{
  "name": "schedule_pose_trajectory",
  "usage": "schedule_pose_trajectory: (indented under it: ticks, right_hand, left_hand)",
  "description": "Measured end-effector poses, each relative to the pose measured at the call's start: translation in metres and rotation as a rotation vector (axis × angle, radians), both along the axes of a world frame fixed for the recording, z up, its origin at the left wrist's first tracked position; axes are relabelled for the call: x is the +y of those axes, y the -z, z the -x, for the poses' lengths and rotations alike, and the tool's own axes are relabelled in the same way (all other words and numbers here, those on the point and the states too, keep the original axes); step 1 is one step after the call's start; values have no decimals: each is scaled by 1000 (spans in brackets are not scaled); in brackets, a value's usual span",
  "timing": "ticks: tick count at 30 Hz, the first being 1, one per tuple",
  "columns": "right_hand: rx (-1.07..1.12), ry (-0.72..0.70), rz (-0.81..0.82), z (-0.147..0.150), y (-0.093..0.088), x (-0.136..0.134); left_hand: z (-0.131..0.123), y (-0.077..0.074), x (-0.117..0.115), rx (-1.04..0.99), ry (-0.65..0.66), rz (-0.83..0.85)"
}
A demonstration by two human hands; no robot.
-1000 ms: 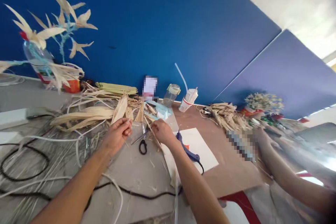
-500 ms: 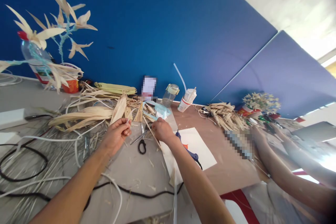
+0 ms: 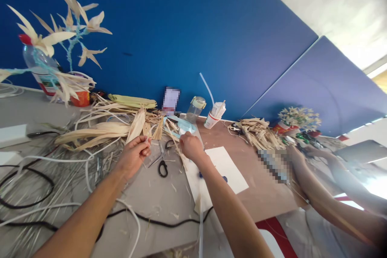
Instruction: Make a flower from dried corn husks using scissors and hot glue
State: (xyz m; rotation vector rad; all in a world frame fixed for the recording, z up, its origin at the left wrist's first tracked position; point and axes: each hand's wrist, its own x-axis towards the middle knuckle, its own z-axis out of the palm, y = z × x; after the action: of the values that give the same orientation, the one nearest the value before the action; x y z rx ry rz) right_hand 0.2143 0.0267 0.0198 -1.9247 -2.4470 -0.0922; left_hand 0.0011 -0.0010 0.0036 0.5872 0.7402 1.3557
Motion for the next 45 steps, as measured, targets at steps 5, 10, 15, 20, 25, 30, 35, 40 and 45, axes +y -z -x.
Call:
schedule_pose_trajectory:
  ticks: [5,10,15,20,25,30,35,40,45]
  right_hand:
    - [34,44,21,0,-5,2]
    - [140,97,-35,7,-9,-6]
    - [338,-19,72,16,-17,-24]
    - [389,-101,159,24,-12,-32]
    - [571,83,84,29,-14,-27]
    - [495,100,94,43,-11,-15]
    - [310,-52,84,64,3,6]
    - [143,-104,116,83,12,17]
    - [89,-108,98,93,18,18]
  left_hand:
    - [0,-2,-1,6,-2,10]
    - [0,-4,-2,5,-11,13]
    - [-1,-4,-2,22,2,8]
    - [-1,-3,-2,25,6,3]
    - [4,-4,1,-4,-29,-6]
    - [9,-6,5,-21,-143,-30]
    - [13,-5,7,15,-281,-84]
    - [14,-5,8,38,-299,-80]
    - [13,-6,7,44,-295,-75]
